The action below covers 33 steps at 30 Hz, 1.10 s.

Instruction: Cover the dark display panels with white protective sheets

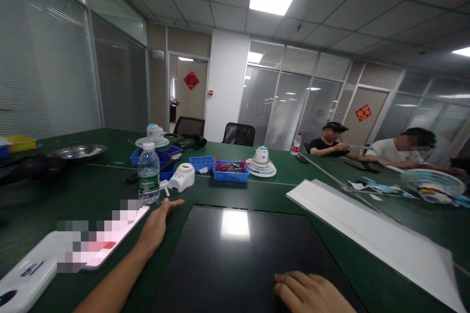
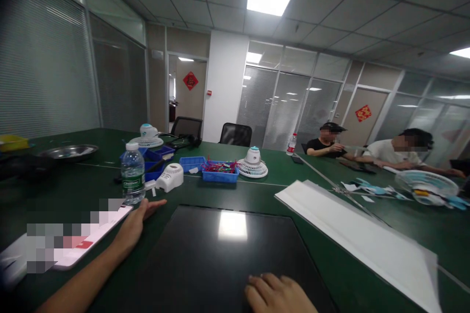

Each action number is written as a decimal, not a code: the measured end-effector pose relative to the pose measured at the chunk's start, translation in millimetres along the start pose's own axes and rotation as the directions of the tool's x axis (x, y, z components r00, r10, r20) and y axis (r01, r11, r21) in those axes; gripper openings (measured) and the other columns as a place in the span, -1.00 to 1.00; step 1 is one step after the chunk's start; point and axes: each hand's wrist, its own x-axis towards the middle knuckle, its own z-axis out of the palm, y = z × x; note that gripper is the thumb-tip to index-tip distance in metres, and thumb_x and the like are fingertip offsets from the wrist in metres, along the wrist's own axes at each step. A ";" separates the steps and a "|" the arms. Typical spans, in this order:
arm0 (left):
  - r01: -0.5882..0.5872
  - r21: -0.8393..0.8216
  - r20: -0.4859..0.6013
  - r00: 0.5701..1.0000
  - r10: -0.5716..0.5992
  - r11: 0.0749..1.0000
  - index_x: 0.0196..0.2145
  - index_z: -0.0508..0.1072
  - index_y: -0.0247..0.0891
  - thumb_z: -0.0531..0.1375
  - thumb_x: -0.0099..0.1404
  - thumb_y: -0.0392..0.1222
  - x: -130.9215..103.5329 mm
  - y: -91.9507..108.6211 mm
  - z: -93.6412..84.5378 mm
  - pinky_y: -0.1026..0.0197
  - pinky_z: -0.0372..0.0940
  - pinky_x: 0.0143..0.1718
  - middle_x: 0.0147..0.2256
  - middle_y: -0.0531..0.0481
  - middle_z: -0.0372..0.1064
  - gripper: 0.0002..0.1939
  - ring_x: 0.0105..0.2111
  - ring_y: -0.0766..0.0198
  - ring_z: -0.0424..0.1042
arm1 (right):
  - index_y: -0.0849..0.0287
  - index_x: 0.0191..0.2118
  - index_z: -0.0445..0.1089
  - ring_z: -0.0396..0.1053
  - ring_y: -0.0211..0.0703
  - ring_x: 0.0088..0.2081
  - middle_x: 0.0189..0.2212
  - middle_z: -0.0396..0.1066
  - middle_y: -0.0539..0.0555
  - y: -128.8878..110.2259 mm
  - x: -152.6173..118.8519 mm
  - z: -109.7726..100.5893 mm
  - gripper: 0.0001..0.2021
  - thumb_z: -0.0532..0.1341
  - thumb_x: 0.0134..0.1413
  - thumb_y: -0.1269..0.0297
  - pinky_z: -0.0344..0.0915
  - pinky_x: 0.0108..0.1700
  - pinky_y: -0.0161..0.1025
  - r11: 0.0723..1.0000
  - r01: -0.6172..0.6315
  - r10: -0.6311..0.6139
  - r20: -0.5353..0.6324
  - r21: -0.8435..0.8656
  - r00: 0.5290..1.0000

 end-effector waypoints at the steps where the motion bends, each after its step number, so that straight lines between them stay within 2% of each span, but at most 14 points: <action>1: 0.007 -0.004 -0.013 1.000 -0.007 1.000 0.08 0.53 -0.30 -0.31 0.42 0.29 0.3 1.0 -0.4 -0.10 0.15 0.29 0.15 -0.17 0.46 -0.17 0.20 0.01 0.39 | 0.07 0.00 0.42 0.57 -0.03 -0.19 -0.07 0.58 0.09 8.8 0.4 10.2 -0.67 0.13 0.28 0.02 0.49 -0.26 -0.19 0.997 -0.037 0.036 0.022 0.063 0.999; 3: 0.011 0.008 -0.018 1.000 -0.011 1.000 0.04 0.56 -0.28 -0.18 0.40 0.29 0.2 3.9 0.3 -0.11 0.15 0.29 0.13 -0.16 0.48 -0.25 0.20 -0.02 0.38 | 0.08 0.12 0.39 0.46 0.06 0.06 0.10 0.47 0.17 40.0 -3.2 26.1 -0.52 0.14 0.23 -0.11 0.42 0.05 -0.05 0.973 -0.204 0.197 0.067 0.106 0.978; 4: 0.007 0.019 -0.010 1.000 -0.007 1.000 0.02 0.57 -0.25 -0.09 0.37 0.29 0.1 5.5 1.4 -0.11 0.15 0.29 0.13 -0.14 0.48 -0.31 0.19 -0.04 0.38 | 0.10 0.16 0.37 0.35 0.13 0.18 0.19 0.38 0.22 61.0 -7.6 33.4 -0.45 0.13 0.22 -0.15 0.31 0.17 0.04 0.943 -0.325 0.320 0.075 0.068 0.944; 6: -0.012 0.041 0.023 1.000 0.011 0.999 -0.01 0.60 -0.20 0.06 0.30 0.27 -0.1 7.8 4.7 -0.10 0.16 0.28 0.13 -0.10 0.49 -0.40 0.19 -0.06 0.39 | 0.18 0.19 0.36 0.18 0.17 0.30 0.28 0.24 0.28 107.1 -22.7 50.6 -0.44 0.04 0.28 -0.11 0.16 0.27 0.12 0.811 -0.581 0.585 0.057 -0.071 0.809; 8: -0.051 0.092 0.077 0.996 0.044 0.994 -0.02 0.60 -0.15 0.10 0.28 0.25 0.0 8.3 8.6 -0.08 0.16 0.28 0.14 -0.06 0.48 -0.45 0.20 -0.06 0.37 | 0.27 0.27 0.27 0.00 0.24 0.38 0.37 0.07 0.33 148.8 -46.0 71.8 -0.36 0.04 0.26 -0.09 0.04 0.31 0.17 0.627 -0.749 0.774 0.058 -0.216 0.631; 10: -0.101 0.183 0.147 0.986 0.074 0.978 -0.01 0.60 -0.12 0.08 0.31 0.23 0.0 6.9 12.2 -0.10 0.12 0.30 0.15 -0.04 0.46 -0.47 0.26 -0.06 0.29 | 0.26 0.29 0.25 0.07 0.24 0.35 0.35 0.11 0.32 177.8 -72.5 92.8 -0.33 -0.01 0.26 -0.11 0.10 0.27 0.18 0.465 -0.835 0.885 0.133 -0.294 0.446; 12: -0.155 0.284 0.235 0.968 0.088 0.946 0.03 0.58 -0.07 0.06 0.33 0.20 -0.8 4.9 15.0 -0.14 0.07 0.33 0.20 -0.01 0.40 -0.49 0.35 -0.06 0.12 | 0.26 0.27 0.29 0.25 0.24 0.24 0.27 0.25 0.31 192.7 -94.7 108.1 -0.33 -0.08 0.28 -0.14 0.23 0.17 0.15 0.413 -0.855 0.909 0.191 -0.312 0.369; 15: -0.260 0.399 0.373 0.922 0.103 0.879 0.15 0.48 0.04 0.10 0.32 0.20 -3.6 4.5 18.2 -0.25 -0.05 0.36 0.35 0.07 0.16 -0.48 0.42 -0.10 -0.15 | 0.25 0.24 0.32 0.36 0.23 0.12 0.16 0.38 0.30 197.3 -109.7 116.6 -0.38 -0.11 0.33 -0.06 0.28 0.09 0.10 0.454 -0.836 0.889 0.219 -0.308 0.402; 18: -0.349 0.472 0.452 0.884 0.118 0.810 0.26 0.33 0.12 0.06 0.35 0.23 -6.9 8.0 21.2 -0.30 -0.17 0.37 0.41 0.09 -0.02 -0.43 0.43 -0.10 -0.22 | 0.25 0.22 0.35 0.40 0.16 0.04 0.06 0.45 0.28 193.9 -105.9 113.8 -0.49 -0.06 0.33 0.11 0.27 0.07 0.03 0.509 -0.805 0.859 0.240 -0.306 0.452; 22: -0.364 0.500 0.448 0.885 0.125 0.786 0.28 0.30 0.10 0.01 0.38 0.25 -8.4 10.8 24.4 -0.28 -0.16 0.38 0.41 0.05 -0.01 -0.41 0.43 -0.07 -0.17 | 0.16 0.13 0.43 0.44 0.05 -0.05 -0.03 0.51 0.22 187.3 -94.0 105.4 -0.57 -0.05 0.30 0.29 0.32 -0.06 -0.08 0.559 -0.777 0.827 0.261 -0.289 0.498; 25: -0.347 0.483 0.425 0.896 0.131 0.804 0.26 0.33 0.09 0.03 0.36 0.25 -7.1 7.4 25.3 -0.29 -0.15 0.37 0.40 0.03 0.04 -0.42 0.42 -0.09 -0.14 | 0.14 0.12 0.44 0.42 0.07 0.01 -0.01 0.51 0.21 183.8 -89.4 101.3 -0.57 -0.03 0.32 0.18 0.30 0.01 -0.06 0.574 -0.768 0.818 0.249 -0.284 0.519; 29: -0.332 0.433 0.418 0.898 0.139 0.838 0.24 0.36 0.11 0.06 0.35 0.25 -5.4 1.3 24.7 -0.31 -0.15 0.36 0.39 0.03 0.06 -0.43 0.42 -0.10 -0.13 | 0.34 0.26 0.28 0.29 0.25 0.19 0.20 0.32 0.39 181.2 -89.5 102.6 -0.37 -0.05 0.33 -0.05 0.26 0.12 0.10 0.514 -0.798 0.858 0.200 -0.314 0.474; 31: -0.330 0.417 0.414 0.898 0.146 0.847 0.23 0.38 0.10 0.08 0.34 0.25 -5.2 -0.4 24.2 -0.32 -0.15 0.36 0.39 0.03 0.07 -0.44 0.42 -0.11 -0.13 | 0.38 0.24 0.29 0.37 0.25 0.13 0.16 0.36 0.42 179.4 -90.0 103.5 -0.36 -0.08 0.34 -0.06 0.32 0.04 0.09 0.496 -0.807 0.868 0.211 -0.319 0.450; 33: -0.325 0.414 0.409 0.901 0.145 0.850 0.23 0.38 0.09 0.09 0.33 0.24 -5.2 -1.2 24.2 -0.32 -0.15 0.36 0.38 0.02 0.09 -0.43 0.42 -0.12 -0.12 | 0.32 0.16 0.37 0.45 0.17 0.03 0.06 0.46 0.35 176.9 -89.1 102.0 -0.44 -0.08 0.36 0.00 0.36 -0.03 0.01 0.513 -0.799 0.857 0.237 -0.315 0.457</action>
